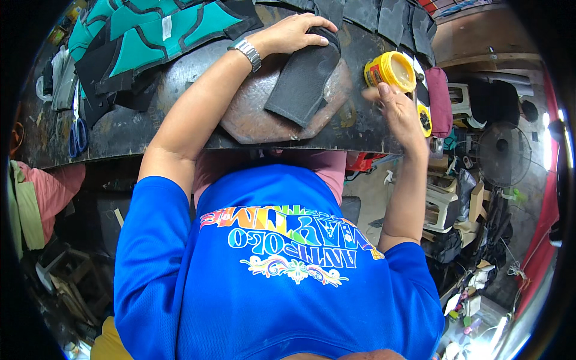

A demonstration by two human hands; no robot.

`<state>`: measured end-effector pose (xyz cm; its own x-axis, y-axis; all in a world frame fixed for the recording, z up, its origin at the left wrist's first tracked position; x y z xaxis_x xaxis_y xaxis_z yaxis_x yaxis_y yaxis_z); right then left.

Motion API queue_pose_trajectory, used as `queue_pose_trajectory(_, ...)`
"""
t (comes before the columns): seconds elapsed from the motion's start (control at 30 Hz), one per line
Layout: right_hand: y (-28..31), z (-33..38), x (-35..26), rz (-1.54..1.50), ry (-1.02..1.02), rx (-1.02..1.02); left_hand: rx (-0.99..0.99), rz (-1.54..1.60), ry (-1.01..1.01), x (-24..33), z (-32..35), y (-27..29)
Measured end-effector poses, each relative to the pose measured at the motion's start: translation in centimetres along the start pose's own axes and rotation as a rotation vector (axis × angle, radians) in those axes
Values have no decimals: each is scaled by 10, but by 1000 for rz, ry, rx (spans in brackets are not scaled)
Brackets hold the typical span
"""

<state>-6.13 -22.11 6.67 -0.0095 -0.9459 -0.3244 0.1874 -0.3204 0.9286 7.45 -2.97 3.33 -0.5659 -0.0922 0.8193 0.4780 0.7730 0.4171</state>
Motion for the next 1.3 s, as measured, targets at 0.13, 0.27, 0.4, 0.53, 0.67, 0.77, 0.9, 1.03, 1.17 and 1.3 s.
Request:
queue_pose_trajectory(0.13, -26, -5, -73, -61, 495, 308, 88, 115, 19, -12, 4, 3)
queue_pose_trajectory(0.27, -71, -32, -73, 539, 307, 311, 128, 1, -63, -7, 7, 6)
queue_pose_trajectory(0.4, -68, -34, -76, 506, 371, 354, 137, 38, -115, -1, 4, 7)
queue_pose_trajectory(0.53, -67, -30, -77, 331, 431, 227, 94, 314, -29, -8, 3, 5)
queue_pose_trajectory(0.67, -76, -8, -88, 323, 524, 117, 104, 297, 7, -7, 6, 7)
queue_pose_trajectory(0.77, -86, 18, -105, 448, 635, 142, 134, 299, 29, -7, 7, 9)
queue_pose_trajectory(0.9, -96, 38, -116, 304, 618, 117, 154, 227, 62, -9, 9, 11)
queue_pose_trajectory(1.03, -76, 42, -109, 35, 590, 110, 152, 151, 67, -11, 11, 14)
queue_pose_trajectory(1.17, -44, 28, -67, -459, 330, 287, 123, 130, 31, -10, 13, 11)
queue_pose_trajectory(1.3, -73, 28, -74, -45, 294, 280, 100, 120, -35, -5, 15, 13)
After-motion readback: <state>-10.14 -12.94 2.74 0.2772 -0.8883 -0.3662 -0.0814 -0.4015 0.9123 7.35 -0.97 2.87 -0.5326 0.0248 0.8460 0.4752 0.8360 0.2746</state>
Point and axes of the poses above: each hand's wrist, its own z-axis away from the middle knuckle, its own y-axis out of the back of the hand, x = y × z, the point moved 10 cm from there along -z, towards the middle knuckle, and after that the axes turned 12 degrees about z, right-handed, at the moved point
